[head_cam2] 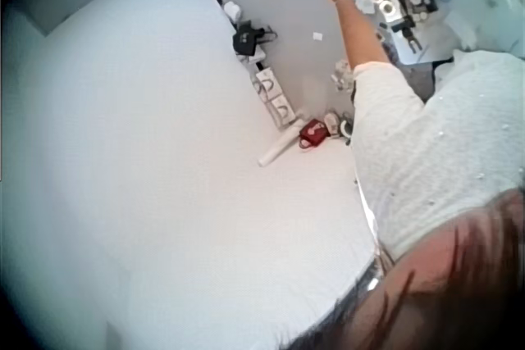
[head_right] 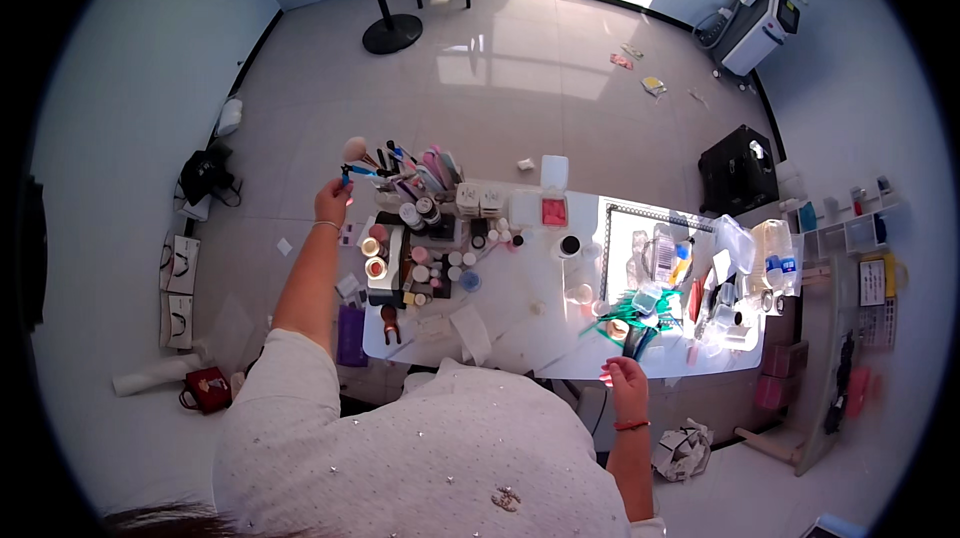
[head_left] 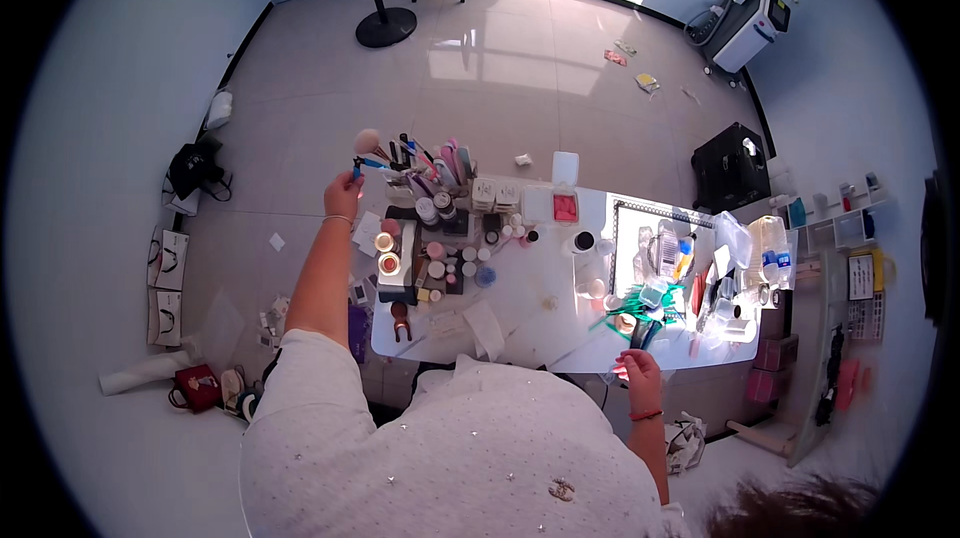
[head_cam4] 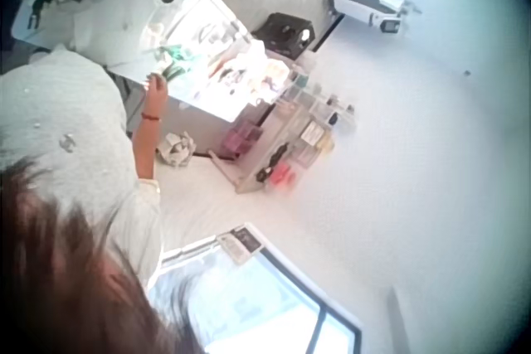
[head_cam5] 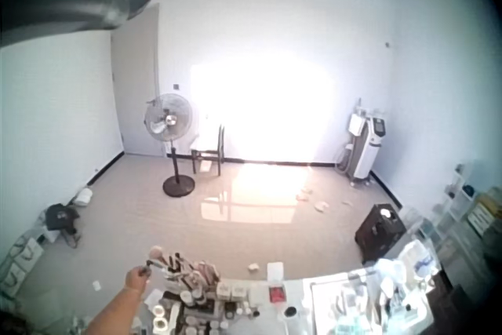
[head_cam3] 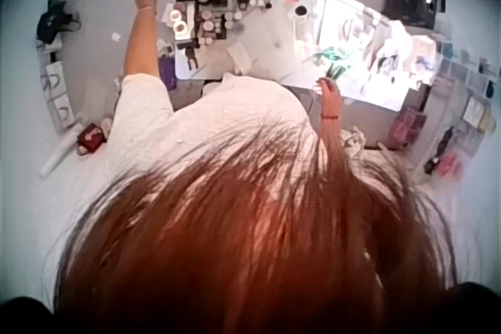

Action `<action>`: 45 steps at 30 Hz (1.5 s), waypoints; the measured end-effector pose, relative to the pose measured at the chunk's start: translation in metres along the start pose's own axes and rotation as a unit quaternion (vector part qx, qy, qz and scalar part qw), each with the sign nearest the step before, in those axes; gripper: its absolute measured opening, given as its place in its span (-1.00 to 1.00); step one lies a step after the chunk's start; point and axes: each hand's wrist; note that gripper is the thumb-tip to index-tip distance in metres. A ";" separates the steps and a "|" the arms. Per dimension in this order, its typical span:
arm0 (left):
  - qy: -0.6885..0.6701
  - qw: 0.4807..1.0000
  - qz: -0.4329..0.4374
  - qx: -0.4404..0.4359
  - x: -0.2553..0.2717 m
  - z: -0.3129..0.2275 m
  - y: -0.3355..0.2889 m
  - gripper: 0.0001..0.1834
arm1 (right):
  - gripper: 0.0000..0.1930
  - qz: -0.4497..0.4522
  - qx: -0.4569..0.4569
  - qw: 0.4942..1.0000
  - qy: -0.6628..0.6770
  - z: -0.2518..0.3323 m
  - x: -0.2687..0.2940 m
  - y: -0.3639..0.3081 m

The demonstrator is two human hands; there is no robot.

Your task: The person organizes various cosmetic and craft supplies on a white table. They pick up and inspect items such as makeup brushes, a comb, a small container, and a plastic box, moving them around the workspace. The person handles the items one at a time, occasionally placing them into a container or repositioning them on the table.

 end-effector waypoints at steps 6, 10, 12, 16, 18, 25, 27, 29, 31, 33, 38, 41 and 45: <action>-0.113 0.993 0.015 0.008 0.005 -0.004 0.002 -0.81 | -0.84 0.004 -0.002 1.000 0.012 -0.003 -0.007 -0.009; -0.036 0.998 0.042 -0.014 0.006 -0.009 0.004 -0.79 | -0.84 0.009 -0.008 1.000 0.007 -0.005 -0.008 -0.011; 0.022 0.998 0.053 -0.016 -0.004 -0.020 0.006 -0.77 | -0.84 0.006 -0.019 1.000 0.004 -0.008 -0.007 -0.012; 0.119 0.990 0.060 -0.042 -0.013 -0.008 0.016 -0.74 | -0.84 0.017 -0.022 1.000 0.009 -0.003 -0.010 -0.013; 0.119 0.989 0.071 -0.044 -0.009 0.022 0.025 -0.73 | -0.84 0.027 -0.019 0.999 0.010 -0.002 -0.013 -0.009; 0.139 0.981 0.135 -0.008 -0.021 0.058 0.038 -0.69 | -0.85 0.032 -0.025 0.999 0.012 -0.008 -0.011 -0.011; 0.170 0.974 0.146 -0.021 -0.029 0.055 0.036 -0.66 | -0.85 0.022 -0.027 0.999 0.010 -0.014 -0.009 -0.014; 0.151 0.980 0.127 0.002 -0.030 0.051 0.030 -0.63 | -0.85 0.016 -0.027 0.999 0.009 -0.016 -0.007 -0.015; 0.078 0.992 0.081 0.062 -0.027 0.046 0.024 -0.60 | -0.85 0.005 -0.024 1.000 0.013 -0.019 -0.004 -0.014; 0.074 0.993 0.050 0.078 -0.017 0.041 0.014 -0.60 | -0.86 -0.014 -0.020 0.999 0.023 -0.024 -0.001 -0.010; 0.043 0.995 -0.050 -0.068 -0.009 -0.003 -0.040 -0.67 | -0.87 -0.120 -0.047 0.991 0.030 -0.047 0.020 0.010; 0.044 0.992 -0.049 -0.104 -0.013 -0.067 -0.103 -0.70 | -0.88 -0.167 -0.073 0.983 -0.023 -0.044 0.033 0.021; 0.084 0.962 0.072 -0.248 -0.043 -0.130 -0.199 -0.75 | -0.88 -0.187 -0.025 0.966 -0.176 -0.072 0.037 0.043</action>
Point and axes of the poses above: each hand's wrist, its own y-axis towards the middle knuckle, its own x-axis out of the back of the hand, z = x × y, and after that the axes turned 7 degrees about -y, right-handed
